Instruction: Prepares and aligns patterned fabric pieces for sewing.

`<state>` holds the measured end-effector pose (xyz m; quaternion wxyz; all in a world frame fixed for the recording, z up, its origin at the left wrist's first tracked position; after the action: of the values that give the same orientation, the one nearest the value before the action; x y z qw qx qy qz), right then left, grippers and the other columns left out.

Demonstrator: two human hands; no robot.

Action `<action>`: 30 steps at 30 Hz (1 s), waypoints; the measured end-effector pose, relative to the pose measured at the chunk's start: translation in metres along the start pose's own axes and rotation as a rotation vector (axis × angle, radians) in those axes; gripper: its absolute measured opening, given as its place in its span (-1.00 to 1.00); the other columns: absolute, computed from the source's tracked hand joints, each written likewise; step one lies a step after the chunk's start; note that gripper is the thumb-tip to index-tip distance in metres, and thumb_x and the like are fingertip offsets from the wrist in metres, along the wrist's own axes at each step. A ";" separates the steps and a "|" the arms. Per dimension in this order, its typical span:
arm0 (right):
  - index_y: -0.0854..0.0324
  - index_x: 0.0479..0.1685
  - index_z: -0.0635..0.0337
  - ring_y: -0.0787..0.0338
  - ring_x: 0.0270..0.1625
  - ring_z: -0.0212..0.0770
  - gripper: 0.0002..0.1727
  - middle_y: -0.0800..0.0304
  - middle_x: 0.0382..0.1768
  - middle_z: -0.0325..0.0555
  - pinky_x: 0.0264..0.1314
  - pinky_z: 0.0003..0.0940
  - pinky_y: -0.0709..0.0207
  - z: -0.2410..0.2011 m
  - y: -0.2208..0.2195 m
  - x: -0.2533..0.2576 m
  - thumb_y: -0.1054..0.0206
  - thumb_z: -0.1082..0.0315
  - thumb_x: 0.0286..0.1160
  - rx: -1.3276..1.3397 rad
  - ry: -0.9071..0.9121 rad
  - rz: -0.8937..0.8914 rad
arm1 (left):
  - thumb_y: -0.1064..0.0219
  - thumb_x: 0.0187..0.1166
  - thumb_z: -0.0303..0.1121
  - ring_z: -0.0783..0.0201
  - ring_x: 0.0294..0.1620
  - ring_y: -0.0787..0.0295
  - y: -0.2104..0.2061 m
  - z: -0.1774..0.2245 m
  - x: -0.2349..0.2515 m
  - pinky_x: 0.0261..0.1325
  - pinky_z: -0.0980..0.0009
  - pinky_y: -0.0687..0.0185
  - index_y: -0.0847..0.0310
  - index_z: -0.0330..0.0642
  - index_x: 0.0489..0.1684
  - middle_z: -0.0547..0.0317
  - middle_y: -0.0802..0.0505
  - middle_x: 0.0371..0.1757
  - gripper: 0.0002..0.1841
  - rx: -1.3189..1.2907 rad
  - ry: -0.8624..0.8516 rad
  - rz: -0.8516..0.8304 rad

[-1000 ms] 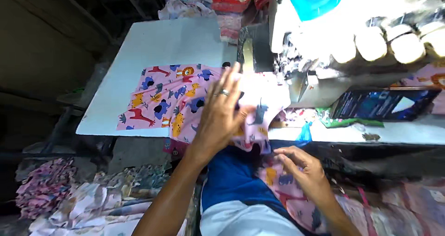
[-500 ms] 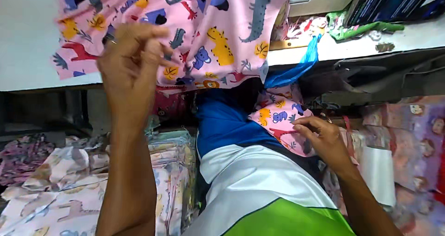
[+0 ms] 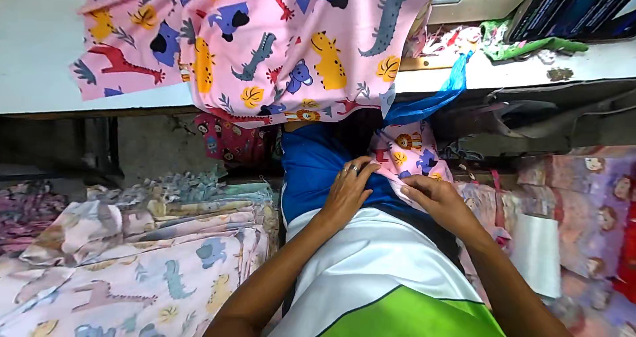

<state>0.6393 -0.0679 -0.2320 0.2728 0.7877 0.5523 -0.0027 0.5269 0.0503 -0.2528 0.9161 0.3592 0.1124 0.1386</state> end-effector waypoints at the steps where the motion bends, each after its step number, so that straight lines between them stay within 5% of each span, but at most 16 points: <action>1: -0.76 0.09 0.21 -0.71 -0.23 -0.58 -0.70 -0.82 -0.22 -0.26 -0.08 -0.61 -0.60 0.000 0.003 -0.005 -0.20 0.23 0.74 0.106 -0.016 -0.016 | -0.47 0.53 -0.37 -0.14 0.63 -0.46 -0.001 0.001 0.005 0.57 -0.14 -0.42 -0.67 -0.15 0.36 -0.09 -0.57 0.61 -0.60 -0.017 -0.033 0.006; 4: -0.68 0.24 0.14 -0.59 -0.37 -0.61 -0.68 -0.74 -0.30 -0.35 -0.29 -0.67 -0.48 0.006 0.017 -0.017 -0.13 0.24 0.74 0.165 -0.037 0.016 | -0.40 0.62 -0.30 0.11 0.39 -0.71 0.015 0.003 0.013 0.52 0.00 -0.49 -0.85 -0.15 -0.04 0.10 -0.82 0.31 -0.82 -0.123 -0.106 0.017; 6: -0.69 0.24 0.12 -0.62 -0.35 -0.54 -0.66 -0.76 -0.25 -0.27 -0.24 -0.59 -0.52 0.014 0.017 -0.024 -0.08 0.20 0.78 0.000 -0.025 0.004 | -0.37 0.66 -0.30 0.27 0.08 -0.83 0.035 0.000 0.010 0.25 0.20 -0.70 -0.85 -0.17 -0.13 0.16 -0.89 0.05 -0.83 -0.182 -0.121 0.022; 9: -0.77 0.13 0.13 -0.78 -0.18 -0.28 -0.69 -0.86 -0.11 -0.09 -0.01 -0.29 -0.66 0.010 0.001 -0.026 -0.10 0.28 0.79 -0.182 0.032 -0.072 | -0.35 0.65 -0.38 0.32 -0.12 -0.81 0.061 -0.011 0.000 0.05 0.33 -0.71 -0.83 -0.22 -0.19 0.13 -0.86 -0.15 -0.86 -0.179 -0.063 0.075; 13: -0.77 0.15 0.12 -0.85 -0.05 -0.19 -0.70 -0.88 -0.01 -0.06 0.13 -0.22 -0.69 -0.002 -0.015 -0.020 -0.11 0.29 0.80 -0.225 0.097 -0.075 | -0.30 0.73 -0.28 0.24 -0.23 -0.76 0.052 -0.031 -0.013 -0.08 0.25 -0.73 -0.76 -0.22 0.02 0.06 -0.81 -0.11 -0.79 -0.085 0.152 0.008; 17: -0.77 0.17 0.12 -0.82 -0.05 -0.27 -0.69 -0.86 0.01 -0.07 0.12 -0.37 -0.66 -0.004 -0.012 -0.018 -0.09 0.32 0.80 -0.203 0.135 -0.076 | -0.43 0.61 -0.10 -0.09 0.05 -0.77 0.015 -0.034 -0.020 0.12 -0.13 -0.63 -0.81 -0.24 0.03 -0.10 -0.83 -0.02 -0.65 0.006 0.294 -0.177; 21: -0.79 0.17 0.09 -0.78 -0.03 -0.21 -0.73 -0.74 0.08 0.01 0.06 -0.33 -0.69 -0.002 -0.008 -0.020 -0.21 0.33 0.72 -0.237 0.139 -0.082 | -0.40 0.64 -0.22 0.01 -0.04 -0.78 0.019 -0.031 -0.020 0.06 -0.04 -0.64 -0.81 -0.25 -0.12 -0.04 -0.81 -0.10 -0.76 -0.078 0.268 -0.037; 23: -0.79 0.14 0.04 -0.76 -0.02 -0.17 -0.75 -0.70 0.11 0.03 0.05 -0.29 -0.69 -0.007 -0.009 -0.021 -0.24 0.24 0.71 -0.308 0.168 -0.028 | -0.38 0.64 -0.30 0.20 -0.18 -0.78 0.028 -0.033 -0.023 -0.04 0.18 -0.71 -0.75 -0.28 -0.07 0.03 -0.82 -0.16 -0.80 -0.249 0.297 0.052; 27: -0.75 0.10 0.17 -0.75 0.02 -0.09 -0.61 -0.72 0.03 0.03 0.11 -0.20 -0.66 -0.038 -0.013 -0.013 -0.30 0.02 0.67 -0.278 0.322 0.084 | -0.25 0.73 -0.48 0.39 -0.35 -0.83 0.040 -0.034 -0.033 -0.17 0.42 -0.81 -0.40 -0.24 0.32 0.12 -0.84 -0.23 -0.72 -0.874 0.581 0.144; 30: -0.71 0.12 0.24 -0.75 0.00 -0.02 -0.59 -0.73 -0.01 0.05 0.07 -0.10 -0.65 -0.067 -0.026 -0.003 -0.38 0.05 0.59 -0.294 0.446 0.087 | -0.19 0.75 -0.49 0.38 -0.40 -0.81 0.053 -0.024 -0.035 -0.24 0.46 -0.79 -0.38 -0.12 0.42 0.14 -0.82 -0.26 -0.67 -1.025 0.595 0.193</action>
<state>0.5956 -0.0348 -0.1854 0.2557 0.7439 0.5588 0.2626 0.4779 0.0908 -0.2297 0.8849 -0.1742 0.2500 0.3522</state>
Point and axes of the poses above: each hand's wrist, its own x-axis towards the middle knuckle, its own y-axis out of the back of the hand, z = x × y, the point moved 10 cm from there along x, towards the middle knuckle
